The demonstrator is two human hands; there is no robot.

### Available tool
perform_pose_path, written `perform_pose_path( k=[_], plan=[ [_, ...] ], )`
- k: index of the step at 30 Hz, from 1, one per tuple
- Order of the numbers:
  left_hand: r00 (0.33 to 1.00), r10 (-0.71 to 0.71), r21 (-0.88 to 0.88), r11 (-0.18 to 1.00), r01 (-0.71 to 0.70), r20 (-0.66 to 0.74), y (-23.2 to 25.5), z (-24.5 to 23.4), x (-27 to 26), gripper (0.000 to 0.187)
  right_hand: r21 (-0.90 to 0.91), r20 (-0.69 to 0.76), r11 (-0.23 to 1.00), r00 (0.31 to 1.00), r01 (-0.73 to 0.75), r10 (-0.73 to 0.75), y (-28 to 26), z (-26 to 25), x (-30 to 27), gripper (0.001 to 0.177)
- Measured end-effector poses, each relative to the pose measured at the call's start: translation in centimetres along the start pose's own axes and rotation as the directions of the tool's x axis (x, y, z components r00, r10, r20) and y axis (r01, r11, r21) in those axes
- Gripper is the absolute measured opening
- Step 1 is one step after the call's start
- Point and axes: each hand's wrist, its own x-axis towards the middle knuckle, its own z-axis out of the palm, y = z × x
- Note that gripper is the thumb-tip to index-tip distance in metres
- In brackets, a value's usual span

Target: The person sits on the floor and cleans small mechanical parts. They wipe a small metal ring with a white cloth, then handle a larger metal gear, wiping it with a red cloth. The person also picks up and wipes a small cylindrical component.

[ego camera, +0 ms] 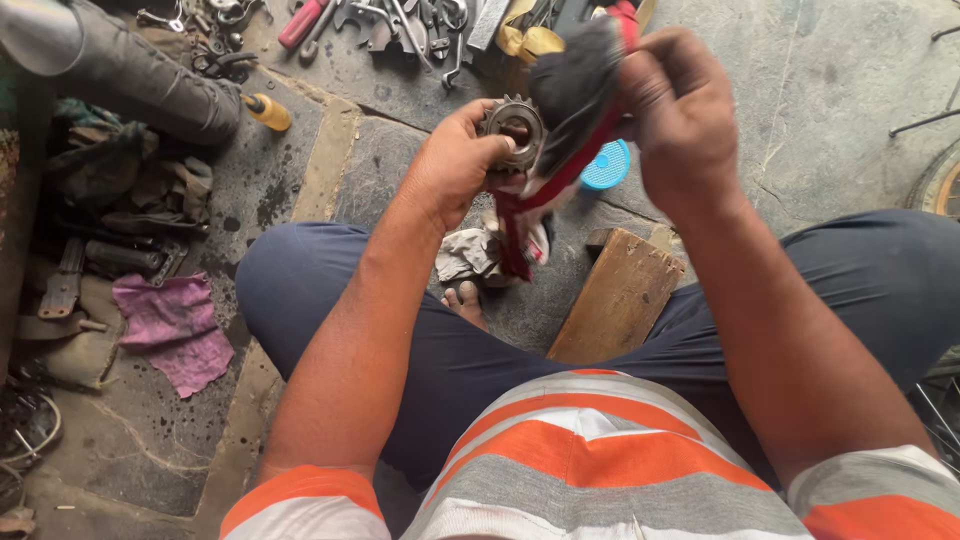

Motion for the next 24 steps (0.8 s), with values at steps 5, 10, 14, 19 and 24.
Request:
perform_pose_path(
  k=[5, 10, 14, 19, 24],
  plan=[
    [0.999, -0.024, 0.178, 0.984, 0.015, 0.048, -1.2, 2.1, -1.1, 0.036, -0.792, 0.25, 0.312, 0.745, 0.525, -0.618, -0.5, 5.0, 0.0, 0.014],
    [0.993, 0.1, 0.492, 0.862, -0.121, 0.07, -3.4, 3.4, -1.4, 0.018, -0.705, -0.116, 0.708, 0.979, 0.037, -0.166, 4.0, 4.2, 1.1, 0.025],
    [0.971, 0.199, 0.477, 0.846, -0.239, 0.134, -3.8, 4.1, -0.7, 0.027, -0.686, -0.262, 0.724, 0.952, -0.071, -0.155, 7.8, 2.3, 1.3, 0.033],
    [0.978, 0.176, 0.365, 0.908, -0.204, 0.108, -4.1, 4.9, -0.6, 0.042, -0.625, -0.42, 0.743, 0.905, -0.239, -0.063, 12.5, -1.0, 2.5, 0.04],
    [0.992, 0.112, -0.134, 0.986, -0.102, 0.063, -2.7, 4.2, -0.2, 0.037, -0.571, -0.508, 0.77, 0.86, -0.285, -0.058, 12.1, -3.9, 3.2, 0.048]
  ],
)
